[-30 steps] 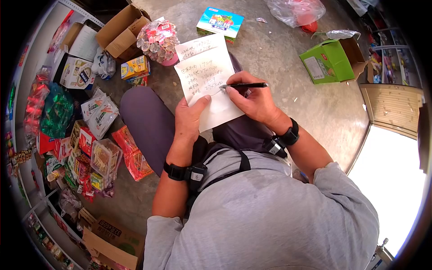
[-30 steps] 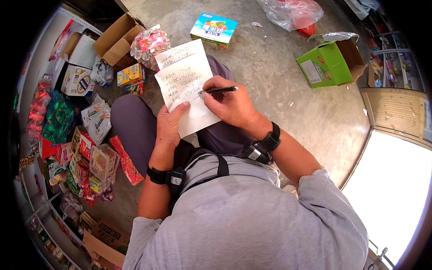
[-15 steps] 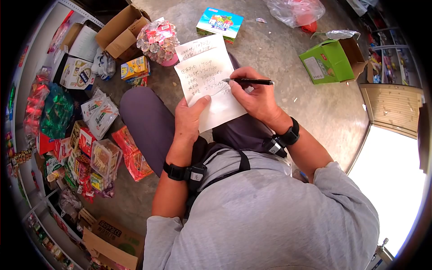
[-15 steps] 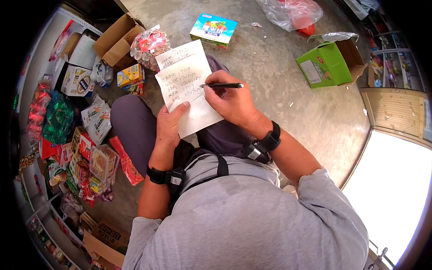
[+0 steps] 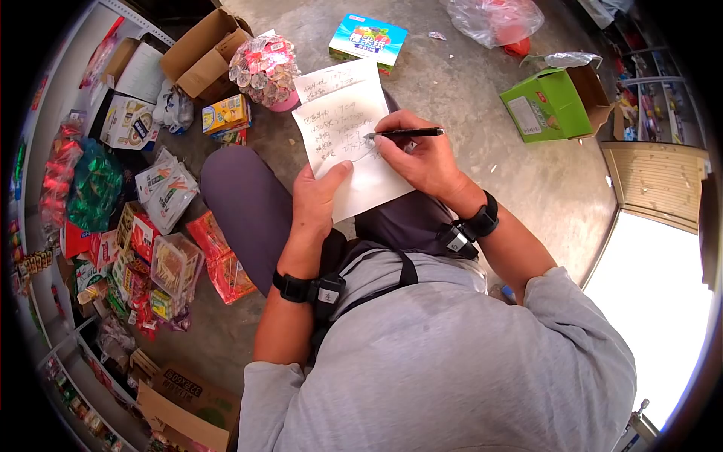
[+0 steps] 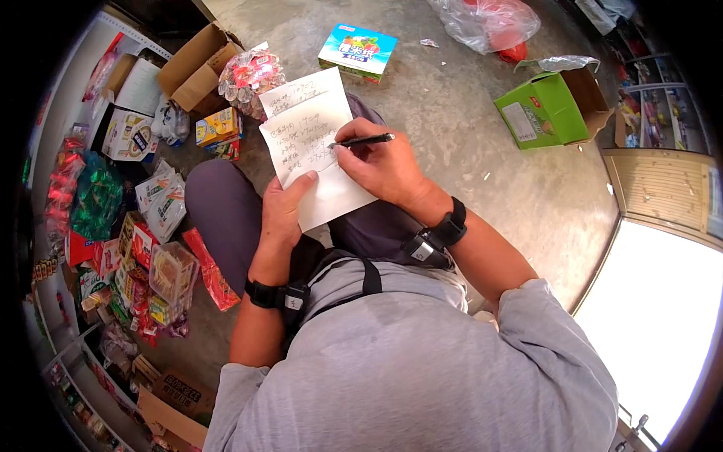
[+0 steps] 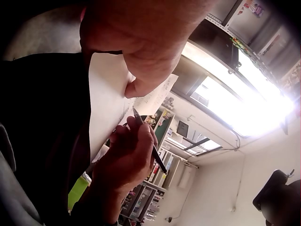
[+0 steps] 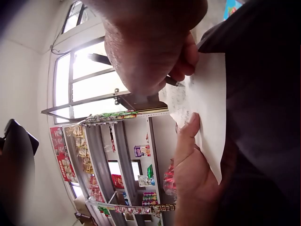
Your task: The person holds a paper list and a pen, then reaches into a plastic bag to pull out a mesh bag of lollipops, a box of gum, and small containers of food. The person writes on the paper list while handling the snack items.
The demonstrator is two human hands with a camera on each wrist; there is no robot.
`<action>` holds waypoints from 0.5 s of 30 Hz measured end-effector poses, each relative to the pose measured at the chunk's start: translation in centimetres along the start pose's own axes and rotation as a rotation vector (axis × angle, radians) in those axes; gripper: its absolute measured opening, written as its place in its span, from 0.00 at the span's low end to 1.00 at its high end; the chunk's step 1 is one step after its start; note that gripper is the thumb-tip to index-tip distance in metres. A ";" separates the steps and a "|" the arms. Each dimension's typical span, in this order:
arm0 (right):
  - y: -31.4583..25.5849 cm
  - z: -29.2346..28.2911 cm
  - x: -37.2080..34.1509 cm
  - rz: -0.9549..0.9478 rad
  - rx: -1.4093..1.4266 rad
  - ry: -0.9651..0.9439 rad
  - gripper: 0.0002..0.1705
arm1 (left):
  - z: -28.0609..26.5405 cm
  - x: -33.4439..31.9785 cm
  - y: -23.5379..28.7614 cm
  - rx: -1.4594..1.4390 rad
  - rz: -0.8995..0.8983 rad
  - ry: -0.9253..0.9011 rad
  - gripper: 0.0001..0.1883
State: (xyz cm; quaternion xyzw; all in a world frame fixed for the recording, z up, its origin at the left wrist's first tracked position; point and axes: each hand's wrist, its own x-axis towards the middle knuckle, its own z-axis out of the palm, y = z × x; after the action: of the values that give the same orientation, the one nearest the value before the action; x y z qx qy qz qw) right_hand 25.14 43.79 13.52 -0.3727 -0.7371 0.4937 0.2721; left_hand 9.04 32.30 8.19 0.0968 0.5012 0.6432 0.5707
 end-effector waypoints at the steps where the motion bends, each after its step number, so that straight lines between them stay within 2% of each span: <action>1: 0.1 0.0 0.0 0.001 0.004 0.001 0.09 | 0.0 0.1 -0.1 -0.005 0.004 -0.007 0.18; 15: 0.2 0.0 0.4 0.026 0.000 0.014 0.09 | -0.1 0.1 -0.1 0.010 -0.004 0.007 0.18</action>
State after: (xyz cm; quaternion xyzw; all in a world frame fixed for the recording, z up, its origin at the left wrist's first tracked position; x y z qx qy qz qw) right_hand 24.91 44.16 13.36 -0.3857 -0.7304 0.4944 0.2710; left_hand 9.03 32.31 7.97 0.0965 0.5063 0.6401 0.5698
